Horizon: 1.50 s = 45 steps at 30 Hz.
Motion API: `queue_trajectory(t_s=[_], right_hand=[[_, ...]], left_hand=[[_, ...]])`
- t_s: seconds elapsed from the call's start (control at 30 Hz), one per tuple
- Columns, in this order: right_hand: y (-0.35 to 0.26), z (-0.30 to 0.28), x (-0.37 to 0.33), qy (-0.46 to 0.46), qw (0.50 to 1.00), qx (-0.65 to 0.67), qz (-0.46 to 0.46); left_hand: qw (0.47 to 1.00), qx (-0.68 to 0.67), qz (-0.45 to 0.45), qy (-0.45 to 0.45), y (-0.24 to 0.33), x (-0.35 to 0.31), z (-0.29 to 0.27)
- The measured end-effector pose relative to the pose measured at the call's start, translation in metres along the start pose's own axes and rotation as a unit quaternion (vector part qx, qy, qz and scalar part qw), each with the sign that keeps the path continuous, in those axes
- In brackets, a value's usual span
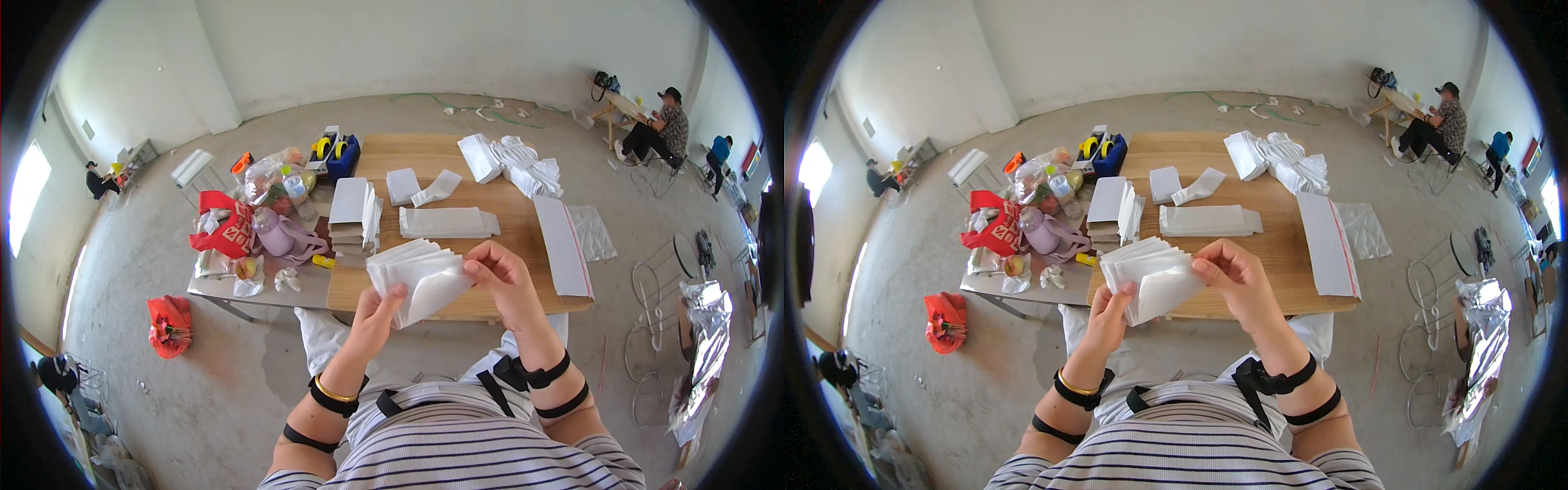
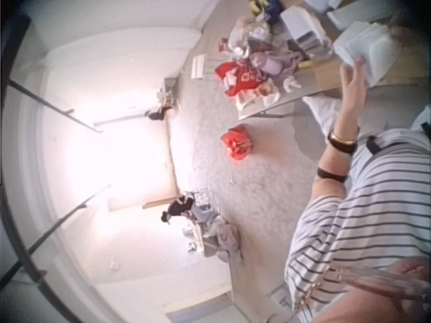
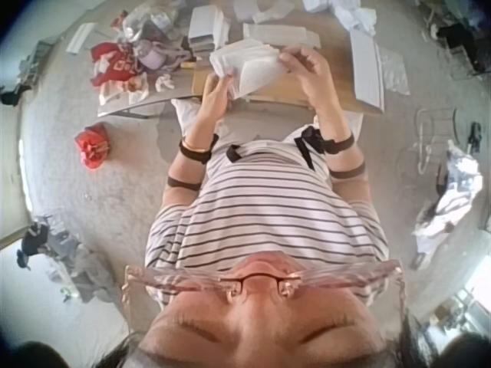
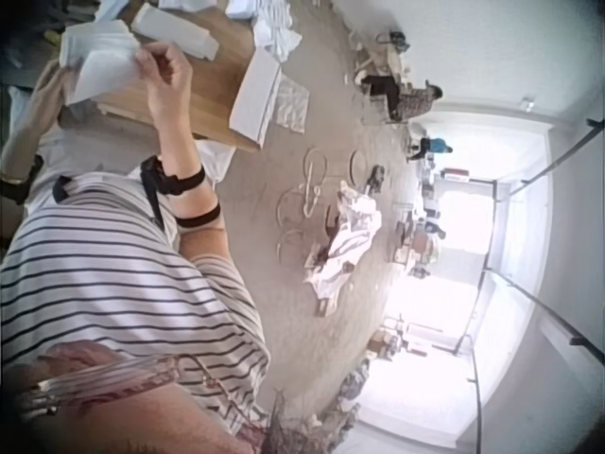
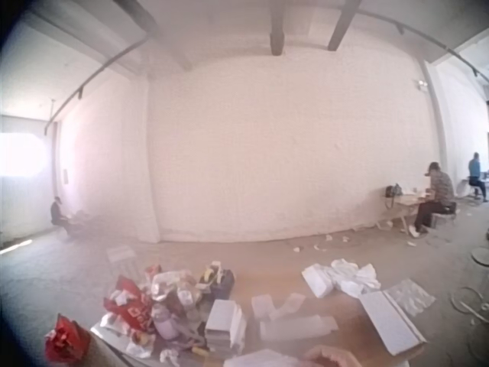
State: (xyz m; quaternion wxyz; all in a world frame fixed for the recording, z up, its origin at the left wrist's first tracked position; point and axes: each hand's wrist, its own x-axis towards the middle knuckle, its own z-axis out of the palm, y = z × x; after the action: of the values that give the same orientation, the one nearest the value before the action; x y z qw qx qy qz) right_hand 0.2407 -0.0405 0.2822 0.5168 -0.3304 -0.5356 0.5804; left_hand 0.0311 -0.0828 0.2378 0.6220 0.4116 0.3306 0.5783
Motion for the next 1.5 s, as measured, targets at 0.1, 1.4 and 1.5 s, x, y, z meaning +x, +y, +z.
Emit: queue_trajectory(t_s=[0.1, 1.4, 1.5], right_hand=[[-0.007, 0.002, 0.001, -0.003, 1.0, -0.005, -0.008], [-0.007, 0.007, 0.007, -0.05, 0.975, -0.186, -0.107], [-0.001, 0.009, 0.01, -0.024, 0.968, -0.201, -0.152]], left_hand=[[0.999, 0.033, 0.012, 0.003, 0.004, 0.001, 0.004], [0.994, 0.041, 0.087, 0.053, -0.004, 0.003, 0.004], [0.994, 0.061, 0.083, 0.036, -0.004, 0.002, 0.004]])
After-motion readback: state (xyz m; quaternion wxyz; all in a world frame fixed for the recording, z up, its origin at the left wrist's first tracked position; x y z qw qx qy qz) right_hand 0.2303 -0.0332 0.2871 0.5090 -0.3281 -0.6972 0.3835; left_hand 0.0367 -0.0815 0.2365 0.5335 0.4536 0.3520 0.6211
